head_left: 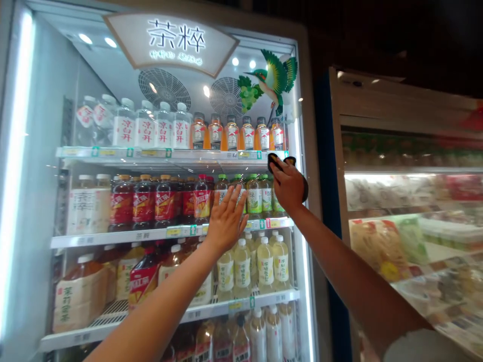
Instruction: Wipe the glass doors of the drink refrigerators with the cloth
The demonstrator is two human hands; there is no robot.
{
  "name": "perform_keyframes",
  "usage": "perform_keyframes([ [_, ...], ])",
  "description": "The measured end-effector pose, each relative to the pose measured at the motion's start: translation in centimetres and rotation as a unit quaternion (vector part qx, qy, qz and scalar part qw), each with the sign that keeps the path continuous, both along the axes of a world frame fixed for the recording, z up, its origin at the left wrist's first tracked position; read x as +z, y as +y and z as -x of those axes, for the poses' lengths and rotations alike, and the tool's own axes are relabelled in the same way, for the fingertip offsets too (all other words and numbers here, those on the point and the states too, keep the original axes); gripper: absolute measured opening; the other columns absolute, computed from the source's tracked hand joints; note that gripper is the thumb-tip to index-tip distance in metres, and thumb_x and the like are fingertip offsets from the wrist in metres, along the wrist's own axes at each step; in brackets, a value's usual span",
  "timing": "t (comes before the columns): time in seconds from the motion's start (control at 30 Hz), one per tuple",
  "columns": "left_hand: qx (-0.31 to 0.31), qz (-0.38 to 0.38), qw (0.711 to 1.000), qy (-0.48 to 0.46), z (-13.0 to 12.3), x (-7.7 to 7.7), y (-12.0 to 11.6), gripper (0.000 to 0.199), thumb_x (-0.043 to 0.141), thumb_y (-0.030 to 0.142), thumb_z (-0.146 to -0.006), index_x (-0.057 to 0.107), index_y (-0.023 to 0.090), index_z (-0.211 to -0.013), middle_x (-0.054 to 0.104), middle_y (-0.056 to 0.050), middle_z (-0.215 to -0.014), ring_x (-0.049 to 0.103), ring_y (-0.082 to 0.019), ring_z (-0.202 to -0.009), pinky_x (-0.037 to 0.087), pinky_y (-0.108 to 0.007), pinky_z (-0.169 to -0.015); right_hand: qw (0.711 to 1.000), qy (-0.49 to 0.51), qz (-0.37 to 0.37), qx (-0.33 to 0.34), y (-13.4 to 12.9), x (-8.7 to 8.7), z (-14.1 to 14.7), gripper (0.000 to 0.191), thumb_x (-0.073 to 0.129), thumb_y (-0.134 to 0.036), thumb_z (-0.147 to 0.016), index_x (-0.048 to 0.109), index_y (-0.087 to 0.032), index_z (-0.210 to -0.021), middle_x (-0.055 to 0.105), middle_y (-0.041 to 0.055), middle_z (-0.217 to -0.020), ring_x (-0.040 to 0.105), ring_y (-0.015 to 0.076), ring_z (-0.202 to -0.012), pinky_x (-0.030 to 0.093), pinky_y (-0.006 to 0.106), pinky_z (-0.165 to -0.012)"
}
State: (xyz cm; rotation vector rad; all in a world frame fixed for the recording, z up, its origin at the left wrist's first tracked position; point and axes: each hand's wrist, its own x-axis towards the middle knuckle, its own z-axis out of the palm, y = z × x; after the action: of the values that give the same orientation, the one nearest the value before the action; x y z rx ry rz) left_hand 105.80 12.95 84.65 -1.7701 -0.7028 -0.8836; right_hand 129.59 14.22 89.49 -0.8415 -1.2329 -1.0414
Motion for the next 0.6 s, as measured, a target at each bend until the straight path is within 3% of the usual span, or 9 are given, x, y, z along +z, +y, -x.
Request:
perform_keyframes([
  [0.07,0.007,0.005,1.000,-0.016,0.3,-0.1,-0.2,0.070,0.044,0.038,-0.103,0.017,0.018,-0.165,0.025,-0.013,-0.170,0.017,-0.028,-0.159,0.009,-0.056,-0.130,1.000,-0.013,0.006,0.002,-0.2,0.8,3.0,0.038,0.052,-0.021,-0.098,0.073,-0.024,-0.129,0.062,0.0038,-0.147,0.058,0.0327,-0.134,0.047,0.052,-0.111],
  [0.17,0.015,0.010,0.999,-0.026,0.8,-0.3,-0.5,0.072,0.044,0.037,-0.103,0.014,0.017,-0.165,0.026,-0.014,-0.170,0.017,-0.029,-0.159,0.012,-0.056,-0.129,0.996,-0.088,0.022,0.021,-1.2,-0.8,4.9,0.036,0.053,-0.022,-0.098,0.073,-0.028,-0.127,0.061,-0.0004,-0.147,0.056,0.0291,-0.137,0.045,0.049,-0.114],
  [0.27,0.029,0.018,0.999,-0.025,1.6,-0.5,-0.8,0.071,0.044,0.038,-0.103,0.016,0.015,-0.165,0.025,-0.014,-0.170,0.018,-0.029,-0.159,0.011,-0.055,-0.130,0.981,-0.182,0.041,0.046,-2.0,-3.6,3.0,0.036,0.054,-0.017,-0.095,0.076,-0.029,-0.120,0.064,-0.0029,-0.143,0.055,0.0248,-0.137,0.044,0.044,-0.116],
  [0.33,0.042,0.028,0.999,-0.022,2.3,-0.5,-1.1,0.069,0.044,0.038,-0.103,0.020,0.013,-0.164,0.025,-0.015,-0.170,0.019,-0.030,-0.159,0.010,-0.055,-0.130,0.979,-0.189,0.041,0.059,-1.9,-4.3,1.2,0.034,0.055,-0.016,-0.093,0.078,-0.028,-0.114,0.067,-0.0018,-0.140,0.057,0.0246,-0.135,0.045,0.044,-0.115],
  [0.43,0.054,0.038,0.997,-0.025,3.4,-0.5,-1.3,0.069,0.045,0.037,-0.102,0.023,0.012,-0.162,0.026,-0.016,-0.170,0.020,-0.031,-0.158,0.013,-0.055,-0.129,0.993,-0.093,0.026,0.070,-1.1,-3.0,1.0,0.034,0.055,-0.015,-0.091,0.079,-0.026,-0.112,0.069,0.0020,-0.137,0.059,0.0276,-0.133,0.047,0.048,-0.111],
  [0.53,0.054,0.035,0.997,-0.031,4.4,-0.3,-1.2,0.073,0.047,0.039,-0.102,0.019,0.012,-0.163,0.026,-0.017,-0.170,0.020,-0.031,-0.158,0.014,-0.056,-0.129,0.998,-0.018,0.020,0.058,-0.7,-1.1,4.8,0.040,0.053,-0.016,-0.092,0.075,-0.026,-0.124,0.063,0.0045,-0.145,0.055,0.0315,-0.137,0.043,0.055,-0.114],
  [0.6,0.051,0.031,0.998,-0.019,5.0,-0.2,-1.2,0.076,0.048,0.040,-0.101,0.016,0.012,-0.164,0.026,-0.017,-0.170,0.020,-0.031,-0.158,0.015,-0.055,-0.129,0.998,-0.034,0.027,0.041,-1.0,-1.0,7.9,0.042,0.053,-0.017,-0.094,0.071,-0.025,-0.131,0.057,0.0047,-0.151,0.052,0.0327,-0.140,0.040,0.056,-0.117],
])
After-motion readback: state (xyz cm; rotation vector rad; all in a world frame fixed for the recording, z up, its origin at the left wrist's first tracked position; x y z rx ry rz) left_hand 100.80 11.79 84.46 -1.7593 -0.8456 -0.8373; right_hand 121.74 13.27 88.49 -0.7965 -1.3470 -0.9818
